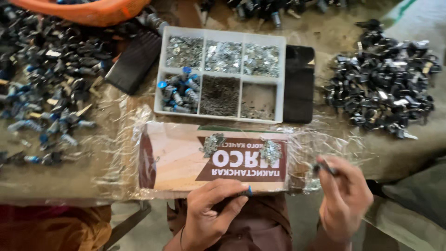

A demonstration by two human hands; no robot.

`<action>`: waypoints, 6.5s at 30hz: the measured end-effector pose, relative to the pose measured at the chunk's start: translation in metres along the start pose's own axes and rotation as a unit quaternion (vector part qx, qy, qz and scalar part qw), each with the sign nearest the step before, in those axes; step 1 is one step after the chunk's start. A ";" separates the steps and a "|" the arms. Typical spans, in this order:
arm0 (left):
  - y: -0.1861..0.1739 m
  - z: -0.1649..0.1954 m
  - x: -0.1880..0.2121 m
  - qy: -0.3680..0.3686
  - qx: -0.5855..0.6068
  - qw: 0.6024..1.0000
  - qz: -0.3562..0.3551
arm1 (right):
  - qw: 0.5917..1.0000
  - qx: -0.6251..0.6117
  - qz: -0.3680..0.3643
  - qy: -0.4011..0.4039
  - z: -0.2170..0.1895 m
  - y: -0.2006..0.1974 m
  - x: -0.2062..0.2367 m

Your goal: The person picks small metal cap components from a pile on the table, inserts springs into them by hand, and places the assembled parts into a compartment tray, occasionally tossing rejects into an orange plastic basket. The person repeats this assembly cycle throughout the episode.

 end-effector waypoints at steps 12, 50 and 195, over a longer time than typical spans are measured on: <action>-0.002 0.002 0.002 -0.003 0.030 0.999 -0.022 | 0.976 -0.135 -0.149 0.079 -0.012 0.034 0.039; -0.047 -0.018 0.012 0.182 -0.080 0.977 0.082 | 0.838 -0.161 -0.512 0.097 -0.014 0.095 -0.063; -0.113 0.025 -0.298 0.127 -0.570 0.807 -0.088 | 0.898 0.404 -0.001 -0.174 0.039 0.017 -0.048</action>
Point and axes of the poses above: each hand's wrist, its own x-axis away from the middle knuckle, its own y-axis out of the palm, z = x × y, the point moved 4 cm from there along -x, towards the middle knuckle, and after that the axes turned 13 degrees about -y, right-handed, at the moved point
